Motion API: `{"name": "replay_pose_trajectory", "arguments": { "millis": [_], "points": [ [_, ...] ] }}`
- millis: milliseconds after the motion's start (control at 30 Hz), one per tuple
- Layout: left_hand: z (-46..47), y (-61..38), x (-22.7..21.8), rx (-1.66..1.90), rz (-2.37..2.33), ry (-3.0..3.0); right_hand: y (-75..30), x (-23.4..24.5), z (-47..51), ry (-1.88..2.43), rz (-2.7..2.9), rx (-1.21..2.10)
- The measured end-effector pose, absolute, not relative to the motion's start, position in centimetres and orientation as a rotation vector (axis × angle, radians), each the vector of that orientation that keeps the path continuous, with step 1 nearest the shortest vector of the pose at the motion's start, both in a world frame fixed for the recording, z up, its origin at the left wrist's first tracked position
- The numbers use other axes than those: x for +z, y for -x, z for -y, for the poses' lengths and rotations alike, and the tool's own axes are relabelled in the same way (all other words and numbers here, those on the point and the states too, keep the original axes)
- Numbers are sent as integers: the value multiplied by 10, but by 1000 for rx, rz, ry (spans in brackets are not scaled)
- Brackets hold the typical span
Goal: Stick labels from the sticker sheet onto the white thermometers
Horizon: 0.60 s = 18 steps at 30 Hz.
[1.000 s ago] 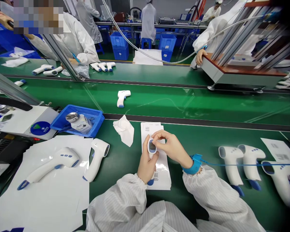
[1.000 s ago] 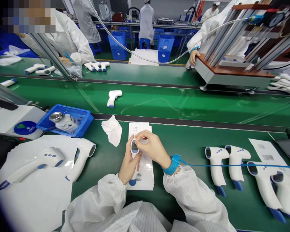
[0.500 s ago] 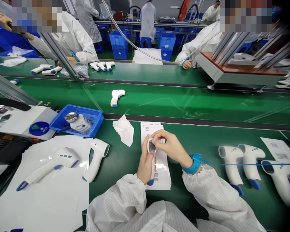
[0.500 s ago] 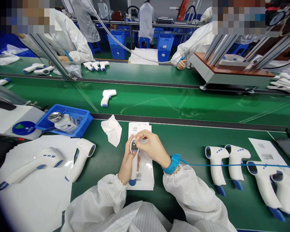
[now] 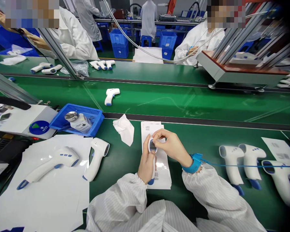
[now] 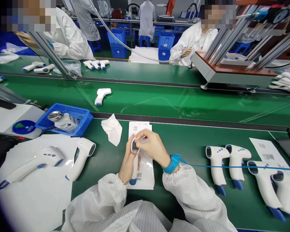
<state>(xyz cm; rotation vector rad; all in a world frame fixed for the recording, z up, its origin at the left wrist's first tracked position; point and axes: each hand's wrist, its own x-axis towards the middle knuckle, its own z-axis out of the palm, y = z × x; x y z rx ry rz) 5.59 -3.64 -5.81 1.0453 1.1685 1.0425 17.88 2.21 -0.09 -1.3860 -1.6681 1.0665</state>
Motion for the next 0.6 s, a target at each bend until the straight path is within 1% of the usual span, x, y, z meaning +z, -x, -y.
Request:
{"name": "replay_pose_trajectory", "arguments": {
  "millis": [133,233,367,500,600],
  "points": [
    [35,-57,-57,1032,-1158,-998,-179,-4,-23,1374,1717,1043],
    [35,-55,-54,1033,-1154,-980,-179,-11,-22,1354,1701,1115],
    [36,-48,-49,978,-1029,-912,-178,-17,-16,1316,1742,1170],
    [33,-45,-50,983,-912,-785,-180,-13,-10,1262,1810,1225],
    [27,-48,-50,1007,-944,-689,-184,-8,-10,1208,1825,1274]
  ]
}}
